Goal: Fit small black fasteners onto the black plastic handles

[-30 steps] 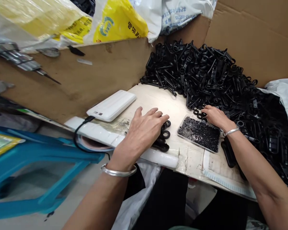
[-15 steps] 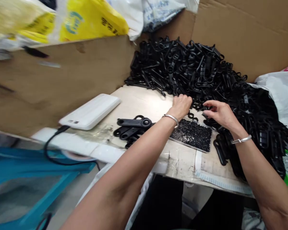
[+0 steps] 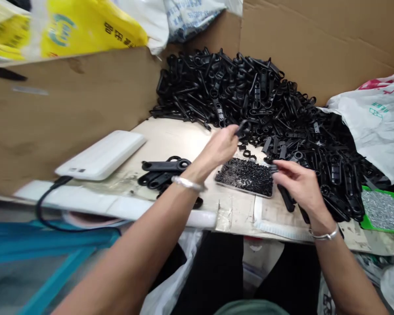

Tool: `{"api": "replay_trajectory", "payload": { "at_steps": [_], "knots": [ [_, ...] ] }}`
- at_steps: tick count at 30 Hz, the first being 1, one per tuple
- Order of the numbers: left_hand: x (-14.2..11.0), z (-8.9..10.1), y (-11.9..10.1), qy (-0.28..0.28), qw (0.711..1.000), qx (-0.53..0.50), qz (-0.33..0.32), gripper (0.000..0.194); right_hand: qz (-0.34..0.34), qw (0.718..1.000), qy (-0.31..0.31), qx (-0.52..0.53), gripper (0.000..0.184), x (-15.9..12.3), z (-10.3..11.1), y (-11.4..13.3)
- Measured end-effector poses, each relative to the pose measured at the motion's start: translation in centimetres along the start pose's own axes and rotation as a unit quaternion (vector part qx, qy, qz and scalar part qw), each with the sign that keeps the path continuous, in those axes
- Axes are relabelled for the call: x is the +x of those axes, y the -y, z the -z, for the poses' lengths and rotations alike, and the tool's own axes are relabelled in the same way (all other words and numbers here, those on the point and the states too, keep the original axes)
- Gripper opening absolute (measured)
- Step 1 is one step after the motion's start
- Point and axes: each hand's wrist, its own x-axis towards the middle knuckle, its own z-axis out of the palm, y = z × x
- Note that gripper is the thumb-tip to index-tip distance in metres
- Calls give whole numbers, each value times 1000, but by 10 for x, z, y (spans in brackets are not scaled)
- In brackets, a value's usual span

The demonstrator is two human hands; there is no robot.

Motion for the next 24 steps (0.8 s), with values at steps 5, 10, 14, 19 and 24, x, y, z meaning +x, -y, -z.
{"api": "replay_trajectory", "payload": {
  "at_steps": [5, 10, 14, 19, 24],
  "knots": [
    [-73, -26, -11, 76, 876, -472, 68, 35, 17, 995, -99, -14, 28, -13, 9, 2],
    [-103, -49, -15, 65, 820, -561, 89, 40, 146, 981, -83, -100, 25, -24, -9, 6],
    [-109, -50, -19, 60, 829, -552, 66, 40, 183, 969, -78, -147, 25, -24, -18, 6],
    [-115, -51, -23, 47, 859, -509, 21, 40, 195, 953, -102, -208, 22, -23, -25, 8],
    [-116, -53, -20, 61, 859, -508, 24, 42, 198, 952, -107, -206, 23, -26, -27, 4]
  ]
}}
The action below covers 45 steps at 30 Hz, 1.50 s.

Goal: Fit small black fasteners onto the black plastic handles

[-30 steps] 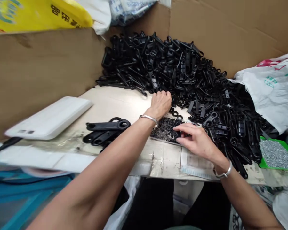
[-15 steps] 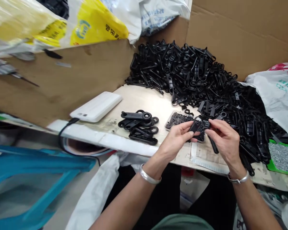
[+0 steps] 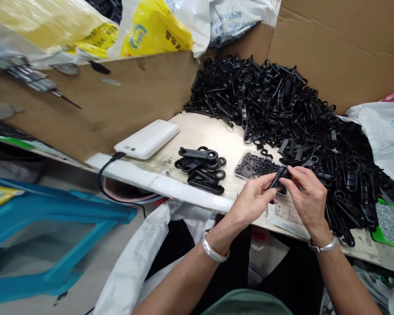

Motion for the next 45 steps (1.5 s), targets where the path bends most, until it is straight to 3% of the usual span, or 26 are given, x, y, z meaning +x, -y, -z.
{"api": "replay_trajectory", "payload": {
  "at_steps": [4, 9, 16, 19, 22, 24, 25, 26, 28, 31, 32, 34, 39, 42, 45],
  "knots": [
    [-2, 2, 4, 18, 1000, -21, 10, 43, -19, 1000, 12, 20, 22, -1, -1, 0],
    [-9, 8, 14, 7, 995, 101, -22, 43, -85, 988, 87, 91, 19, 2, 3, -4],
    [-18, 8, 17, 29, 998, 55, -8, 51, -270, 909, 155, 278, 29, -9, 14, -19],
    [-20, 6, 11, 2, 993, 118, -17, 39, -275, 913, 165, 252, 24, -14, 9, -4],
    [-22, 9, 5, -53, 975, 210, -58, 30, -275, 926, 123, 230, 19, -13, -4, 15],
    [-23, 17, 2, -86, 946, 297, -97, 31, -272, 919, 142, 249, 20, -6, -14, 20],
    [-24, 23, 0, -94, 923, 354, -121, 31, -265, 908, 183, 267, 22, 0, -19, 18],
    [-24, 29, -3, -97, 891, 419, -146, 32, -255, 895, 234, 282, 26, 8, -23, 13],
    [-26, 45, -11, -97, 800, 565, -178, 33, -224, 881, 316, 271, 35, 29, -30, -4],
    [-25, 66, -25, -92, 653, 736, -153, 38, -155, 949, 261, 91, 38, 68, -40, -35],
    [-23, 72, -30, -87, 619, 769, -133, 38, -125, 960, 249, 10, 33, 80, -45, -43],
    [-19, 81, -36, -75, 577, 808, -97, 34, -74, 950, 287, -99, 29, 98, -60, -54],
    [-7, 94, -47, -62, 533, 843, -43, 24, -35, 924, 354, -141, 25, 115, -104, -60],
    [6, 93, -60, -38, 553, 832, -40, 17, -51, 924, 354, -131, 12, 118, -116, -66],
    [40, 88, -72, -24, 589, 806, -51, 20, -72, 936, 327, -106, 13, 122, -109, -75]
  ]
}}
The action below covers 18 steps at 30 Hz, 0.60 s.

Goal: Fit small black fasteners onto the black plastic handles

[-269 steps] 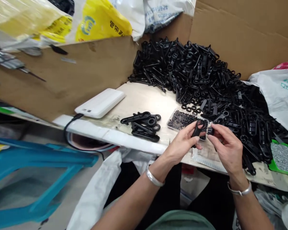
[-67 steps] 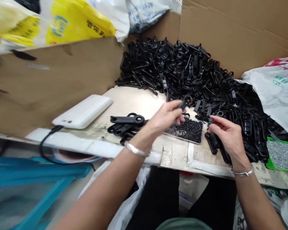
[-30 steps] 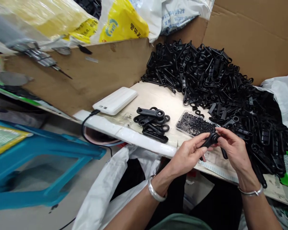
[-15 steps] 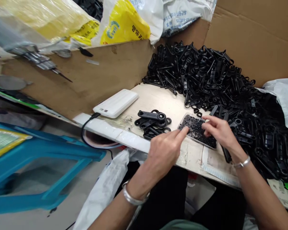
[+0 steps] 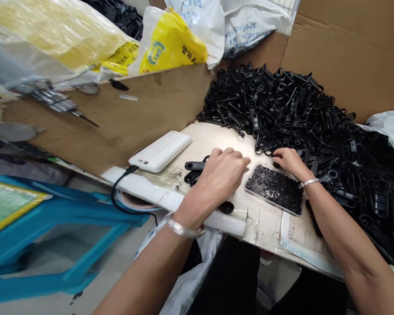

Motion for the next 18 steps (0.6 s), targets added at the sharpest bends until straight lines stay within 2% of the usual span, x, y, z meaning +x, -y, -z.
{"api": "replay_trajectory", "payload": {
  "at_steps": [2, 4, 6, 7, 9, 11, 14, 16, 18],
  "knots": [
    [35, -2, -3, 8, 999, -25, 38, 25, -12, 999, -29, 26, 16, -5, 9, -6],
    [71, -13, -7, 31, 997, -39, 66, 23, -21, 997, -49, 53, 19, -14, 19, -10],
    [100, -30, -12, 37, 996, -43, 67, 25, -40, 987, -39, 153, 27, -27, 28, -10],
    [111, -39, -14, 40, 996, -45, 67, 27, -57, 971, -28, 232, 32, -35, 31, -10],
    [124, -53, -16, 42, 996, -47, 65, 33, -102, 910, -9, 402, 37, -52, 38, -9],
    [128, -60, -13, 39, 996, -49, 68, 36, -141, 845, -10, 515, 33, -68, 44, -10],
    [121, -52, -5, 27, 995, -52, 80, 37, -169, 776, -31, 607, 20, -89, 48, -11],
    [108, -39, -4, 8, 995, -53, 80, 38, -174, 745, -36, 642, 22, -100, 45, -8],
    [86, -26, -11, -18, 996, -54, 65, 41, -170, 741, -26, 649, 30, -110, 38, 0]
  ]
}}
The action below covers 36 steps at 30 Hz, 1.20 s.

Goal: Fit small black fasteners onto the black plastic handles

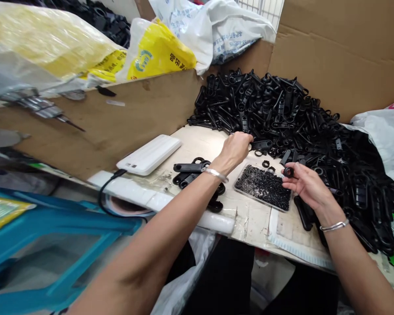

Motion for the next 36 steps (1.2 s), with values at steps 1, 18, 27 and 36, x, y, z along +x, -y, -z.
{"api": "replay_trajectory", "payload": {
  "at_steps": [1, 18, 27, 36],
  "knots": [
    [-14, 4, -5, -12, 1000, -1, -13, 44, 1, 1000, 8, -12, 33, -5, -5, -5],
    [-145, -27, -60, -114, 661, -716, 192, 36, 383, 855, -157, -312, 19, -69, -38, -47],
    [-147, -13, -71, -7, 391, -889, 239, 15, 440, 759, -43, -477, 33, -90, -39, -62],
    [-154, -29, -82, 40, 464, -864, 193, 31, 236, 910, -48, -338, 28, -93, -15, -41]
  ]
}}
